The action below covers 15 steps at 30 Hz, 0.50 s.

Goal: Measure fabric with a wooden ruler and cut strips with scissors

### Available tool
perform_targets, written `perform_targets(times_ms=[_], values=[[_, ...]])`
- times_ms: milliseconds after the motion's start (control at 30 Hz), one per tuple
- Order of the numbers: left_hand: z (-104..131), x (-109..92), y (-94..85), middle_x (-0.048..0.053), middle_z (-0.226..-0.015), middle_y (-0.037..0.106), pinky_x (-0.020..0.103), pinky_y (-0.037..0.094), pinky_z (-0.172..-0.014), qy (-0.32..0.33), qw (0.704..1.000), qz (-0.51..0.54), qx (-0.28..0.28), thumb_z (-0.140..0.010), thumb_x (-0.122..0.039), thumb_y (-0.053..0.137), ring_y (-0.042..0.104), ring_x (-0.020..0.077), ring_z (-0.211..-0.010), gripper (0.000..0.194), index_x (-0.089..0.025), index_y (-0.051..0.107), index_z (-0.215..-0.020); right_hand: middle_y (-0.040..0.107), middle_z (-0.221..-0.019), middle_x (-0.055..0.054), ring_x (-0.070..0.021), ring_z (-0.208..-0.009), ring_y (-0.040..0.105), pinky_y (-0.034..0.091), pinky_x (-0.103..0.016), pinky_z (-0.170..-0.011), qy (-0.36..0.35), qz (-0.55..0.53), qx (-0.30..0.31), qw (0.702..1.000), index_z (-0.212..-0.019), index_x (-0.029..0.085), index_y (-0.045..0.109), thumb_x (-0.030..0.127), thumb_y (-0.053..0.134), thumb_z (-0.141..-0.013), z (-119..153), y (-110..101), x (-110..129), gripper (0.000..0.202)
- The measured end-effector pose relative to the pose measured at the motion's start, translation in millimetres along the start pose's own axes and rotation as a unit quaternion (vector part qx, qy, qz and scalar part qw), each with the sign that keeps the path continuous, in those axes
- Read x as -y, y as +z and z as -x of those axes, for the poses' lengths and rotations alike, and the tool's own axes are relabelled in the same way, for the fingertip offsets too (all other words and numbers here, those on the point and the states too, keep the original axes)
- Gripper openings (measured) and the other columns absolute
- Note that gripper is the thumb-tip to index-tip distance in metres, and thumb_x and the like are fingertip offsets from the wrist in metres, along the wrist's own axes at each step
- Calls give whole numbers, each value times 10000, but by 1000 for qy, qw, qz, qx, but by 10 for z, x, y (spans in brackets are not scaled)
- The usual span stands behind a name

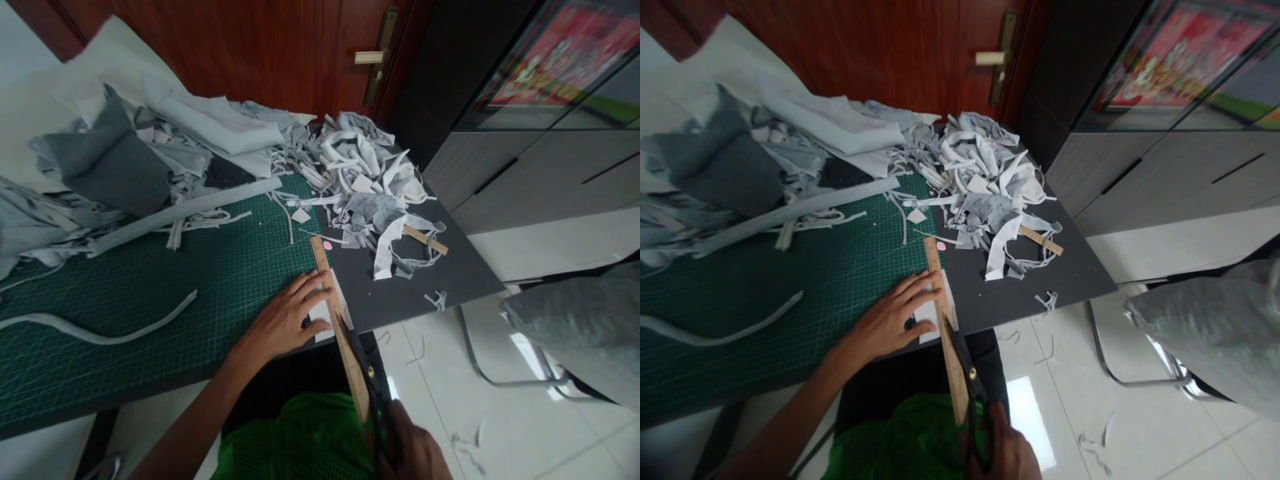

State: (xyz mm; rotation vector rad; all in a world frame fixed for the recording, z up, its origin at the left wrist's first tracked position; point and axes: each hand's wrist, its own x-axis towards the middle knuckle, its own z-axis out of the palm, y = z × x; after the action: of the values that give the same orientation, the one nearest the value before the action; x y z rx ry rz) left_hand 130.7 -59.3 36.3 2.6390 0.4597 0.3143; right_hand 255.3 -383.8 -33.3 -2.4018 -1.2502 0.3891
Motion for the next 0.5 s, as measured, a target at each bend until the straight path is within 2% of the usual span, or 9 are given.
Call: perform_targets(times_ms=[67,167,367,500], values=[[-4,-1,0,44,-1703,342,494,282,-1312,0,1000,4,-1,-1002,-465,647,282,266,-1588,546,-275,519,-1498,756,-685,-90,-256,-536,713,491,-299,-512,3,-6,23,1000,-1137,187,656,617,444,-983,-22,13,-5,504],[-11,-8,-8,45,-1703,343,491,281,-1313,2,1000,3,3,-1002,-465,647,282,258,-1589,545,-272,519,-1495,734,-646,-65,-271,-498,698,444,-311,-464,15,-1,41,999,-1102,201,621,549,512,-932,-50,-7,15,403],[-11,-20,-20,41,-1695,360,491,292,-1311,4,1000,9,-7,-1001,-456,650,298,259,-1582,535,-280,526,-1490,716,-607,-58,-288,-501,699,451,-323,-473,-2,15,34,999,-1066,222,607,469,531,-899,-90,-92,104,307],[-5,-12,-9,44,-1701,348,490,287,-1312,4,1000,3,-2,-1001,-450,655,284,255,-1587,549,-272,511,-1500,712,-609,-48,-255,-489,684,423,-300,-470,18,0,67,998,-1047,211,597,414,499,-903,-123,-164,142,268]])
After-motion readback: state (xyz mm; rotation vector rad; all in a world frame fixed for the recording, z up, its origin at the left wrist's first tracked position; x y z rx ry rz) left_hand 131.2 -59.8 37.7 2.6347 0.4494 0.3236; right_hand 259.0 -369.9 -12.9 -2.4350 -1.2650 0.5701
